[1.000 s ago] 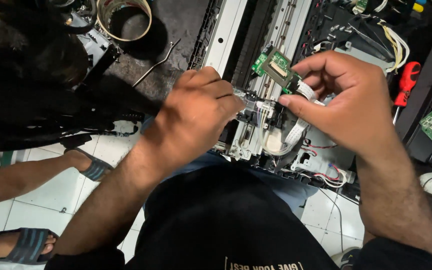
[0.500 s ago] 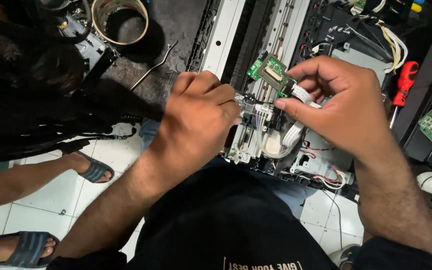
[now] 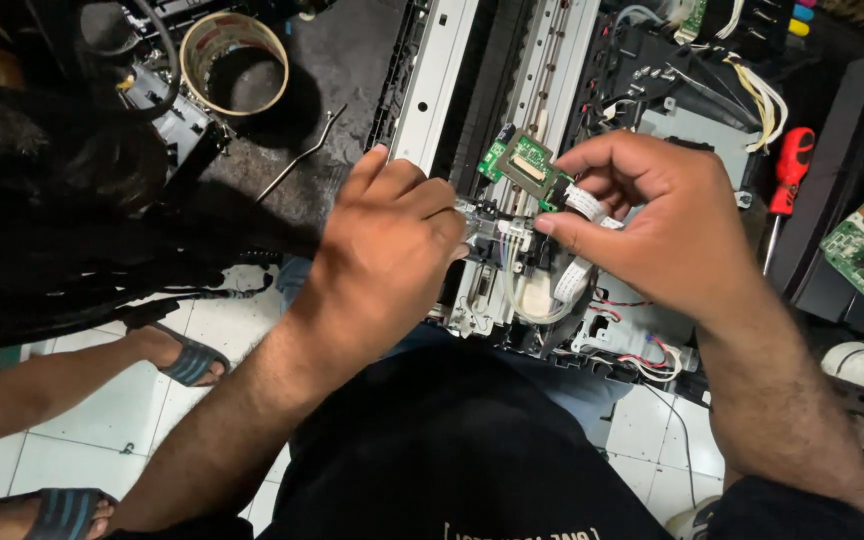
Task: Routing and connecting internal ribbon cables and wires inside a printer chassis.
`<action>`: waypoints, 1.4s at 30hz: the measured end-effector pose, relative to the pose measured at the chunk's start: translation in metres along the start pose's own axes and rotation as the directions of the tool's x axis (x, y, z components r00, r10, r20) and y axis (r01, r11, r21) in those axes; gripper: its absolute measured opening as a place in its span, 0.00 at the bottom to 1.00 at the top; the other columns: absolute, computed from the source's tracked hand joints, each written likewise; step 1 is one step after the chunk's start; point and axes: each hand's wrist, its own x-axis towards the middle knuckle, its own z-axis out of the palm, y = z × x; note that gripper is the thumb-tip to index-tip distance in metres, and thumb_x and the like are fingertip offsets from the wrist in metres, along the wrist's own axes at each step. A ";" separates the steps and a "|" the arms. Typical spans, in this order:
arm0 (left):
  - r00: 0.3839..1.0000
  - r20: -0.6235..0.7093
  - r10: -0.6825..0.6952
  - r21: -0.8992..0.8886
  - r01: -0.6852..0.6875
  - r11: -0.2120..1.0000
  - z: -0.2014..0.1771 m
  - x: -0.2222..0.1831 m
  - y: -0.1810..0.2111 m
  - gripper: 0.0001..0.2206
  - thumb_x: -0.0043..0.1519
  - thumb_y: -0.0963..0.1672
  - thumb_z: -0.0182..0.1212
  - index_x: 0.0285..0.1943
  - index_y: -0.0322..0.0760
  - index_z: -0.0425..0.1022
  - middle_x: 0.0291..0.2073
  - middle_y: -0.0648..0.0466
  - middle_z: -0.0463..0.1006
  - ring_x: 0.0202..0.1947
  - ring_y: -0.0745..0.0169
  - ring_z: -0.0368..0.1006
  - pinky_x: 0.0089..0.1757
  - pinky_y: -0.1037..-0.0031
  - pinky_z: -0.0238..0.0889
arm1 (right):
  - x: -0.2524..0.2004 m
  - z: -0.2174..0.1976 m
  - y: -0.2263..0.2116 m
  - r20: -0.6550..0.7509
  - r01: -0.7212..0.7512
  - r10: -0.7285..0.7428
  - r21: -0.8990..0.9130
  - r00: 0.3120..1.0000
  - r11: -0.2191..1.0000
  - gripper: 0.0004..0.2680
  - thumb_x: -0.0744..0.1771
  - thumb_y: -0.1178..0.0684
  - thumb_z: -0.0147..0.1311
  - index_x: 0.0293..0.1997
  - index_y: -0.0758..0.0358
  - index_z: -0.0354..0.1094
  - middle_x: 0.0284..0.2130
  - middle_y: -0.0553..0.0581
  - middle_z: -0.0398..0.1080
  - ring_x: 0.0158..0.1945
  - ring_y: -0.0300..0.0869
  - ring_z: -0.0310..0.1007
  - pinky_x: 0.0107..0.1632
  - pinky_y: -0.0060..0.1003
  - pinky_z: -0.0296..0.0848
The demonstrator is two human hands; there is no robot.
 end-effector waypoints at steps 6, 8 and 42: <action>1.000 -0.009 -0.024 -0.002 0.024 1.000 0.007 -0.002 -0.003 0.10 0.49 0.47 0.79 0.30 0.46 0.80 0.36 0.62 0.77 0.44 0.53 0.69 0.63 0.53 0.56 | -0.002 -0.001 0.000 -0.004 -0.008 0.008 0.007 1.000 1.000 0.13 0.61 0.60 0.73 0.48 0.64 0.76 0.32 0.51 0.71 0.33 0.32 0.66 0.37 0.22 0.71; 0.998 0.042 -0.036 -0.025 0.037 0.999 0.001 0.002 -0.002 0.08 0.51 0.46 0.77 0.30 0.46 0.81 0.33 0.61 0.76 0.43 0.53 0.71 0.62 0.54 0.57 | -0.001 -0.001 0.002 0.013 0.019 -0.019 0.001 1.000 1.000 0.12 0.62 0.59 0.73 0.47 0.64 0.75 0.31 0.51 0.71 0.32 0.33 0.66 0.36 0.22 0.72; 0.997 -0.028 0.077 -0.120 -0.079 0.990 -0.031 -0.005 -0.010 0.05 0.56 0.36 0.57 0.33 0.36 0.77 0.39 0.48 0.71 0.45 0.46 0.67 0.51 0.54 0.64 | -0.001 0.013 0.002 0.070 -0.052 0.057 -0.066 0.996 0.996 0.14 0.61 0.56 0.74 0.49 0.60 0.76 0.30 0.48 0.72 0.31 0.31 0.65 0.35 0.22 0.69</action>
